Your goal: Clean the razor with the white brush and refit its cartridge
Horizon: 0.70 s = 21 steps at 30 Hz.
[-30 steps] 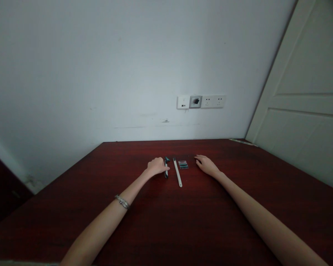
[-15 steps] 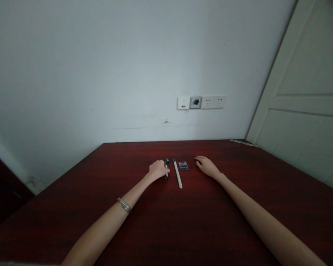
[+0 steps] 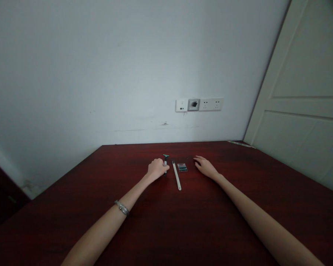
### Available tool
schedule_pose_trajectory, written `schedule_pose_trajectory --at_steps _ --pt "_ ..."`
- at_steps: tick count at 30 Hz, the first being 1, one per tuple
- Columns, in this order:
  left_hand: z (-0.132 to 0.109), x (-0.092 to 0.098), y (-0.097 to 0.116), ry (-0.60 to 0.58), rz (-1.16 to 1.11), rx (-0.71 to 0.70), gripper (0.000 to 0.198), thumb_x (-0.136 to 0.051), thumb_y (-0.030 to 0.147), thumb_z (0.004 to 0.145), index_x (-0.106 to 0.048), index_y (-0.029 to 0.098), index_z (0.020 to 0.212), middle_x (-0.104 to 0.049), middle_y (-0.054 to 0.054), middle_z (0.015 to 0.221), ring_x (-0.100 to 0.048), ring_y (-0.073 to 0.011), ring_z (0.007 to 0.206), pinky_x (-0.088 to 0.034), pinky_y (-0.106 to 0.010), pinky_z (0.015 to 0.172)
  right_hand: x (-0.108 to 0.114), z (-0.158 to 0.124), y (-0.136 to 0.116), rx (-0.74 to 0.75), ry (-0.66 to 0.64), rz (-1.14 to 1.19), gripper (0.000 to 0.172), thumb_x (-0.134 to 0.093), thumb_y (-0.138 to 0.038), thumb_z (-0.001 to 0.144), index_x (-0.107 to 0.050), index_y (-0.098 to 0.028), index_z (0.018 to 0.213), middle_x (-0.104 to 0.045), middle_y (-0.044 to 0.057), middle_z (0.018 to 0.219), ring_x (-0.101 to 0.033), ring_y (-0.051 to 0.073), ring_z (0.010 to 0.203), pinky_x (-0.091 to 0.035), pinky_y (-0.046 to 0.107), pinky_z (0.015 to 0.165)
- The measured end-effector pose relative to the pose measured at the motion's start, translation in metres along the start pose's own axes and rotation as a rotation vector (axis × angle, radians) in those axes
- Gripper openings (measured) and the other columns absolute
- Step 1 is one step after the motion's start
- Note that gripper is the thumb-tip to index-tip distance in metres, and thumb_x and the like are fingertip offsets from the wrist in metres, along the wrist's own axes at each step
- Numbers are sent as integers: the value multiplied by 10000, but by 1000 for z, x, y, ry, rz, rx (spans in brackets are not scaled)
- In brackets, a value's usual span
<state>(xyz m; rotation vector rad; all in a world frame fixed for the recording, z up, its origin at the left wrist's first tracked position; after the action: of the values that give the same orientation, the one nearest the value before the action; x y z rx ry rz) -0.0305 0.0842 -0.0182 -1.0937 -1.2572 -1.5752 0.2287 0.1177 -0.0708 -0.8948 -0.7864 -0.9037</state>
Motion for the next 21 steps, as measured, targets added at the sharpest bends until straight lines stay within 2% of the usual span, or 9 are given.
schedule_pose_trajectory --at_steps 5,8,11,13,17,21 --pt "-9 18 17 94 -34 -46 283 -486 400 773 -667 189 714 -684 -67 772 -641 -225 796 -446 -278 680 19 7 -8 -18 184 308 328 -447 -239 811 -657 -155 1049 -598 116 1190 -525 224 1136 -352 391 1023" --pt "-18 26 30 135 -42 -83 292 -488 417 780 -663 186 747 -685 -66 773 -639 -222 789 -435 -274 680 27 11 -19 -158 238 681 246 -517 -278 763 -694 -180 904 -677 97 1029 -587 237 1032 -386 416 982" --pt "-27 32 42 194 -52 -142 298 -467 418 799 -653 187 764 -681 -64 763 -638 -215 763 -422 -269 660 20 8 -44 -286 87 1229 212 -605 -283 706 -697 -164 855 -696 112 965 -614 244 987 -439 391 914" --pt "-33 35 49 232 -64 -184 291 -455 409 808 -644 193 759 -677 -56 745 -636 -210 736 -414 -268 646 18 3 -69 -294 -55 1463 217 -641 -250 681 -697 -164 873 -691 113 990 -609 233 1001 -447 361 897" --pt "-41 37 59 271 -93 -254 257 -455 379 811 -637 205 758 -673 -41 733 -634 -203 716 -399 -261 628 23 -9 -109 -265 -255 1704 226 -611 -244 702 -698 -171 897 -674 99 1054 -623 210 939 -459 336 832" --pt "-46 37 64 272 -113 -285 245 -469 366 804 -638 201 743 -672 -39 723 -630 -197 698 -387 -252 617 29 -14 -127 -231 -297 1799 236 -595 -241 709 -700 -169 907 -670 84 1059 -618 196 899 -460 298 764"
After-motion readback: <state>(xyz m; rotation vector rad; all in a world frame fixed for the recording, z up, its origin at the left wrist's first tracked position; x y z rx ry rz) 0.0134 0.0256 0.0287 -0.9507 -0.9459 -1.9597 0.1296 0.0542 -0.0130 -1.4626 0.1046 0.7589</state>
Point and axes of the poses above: each hand's wrist, its own z-axis towards the middle knuckle, its own x-axis out of the back of the hand, y = z × x, the point moved 6 cm from there along z, towards the middle knuckle
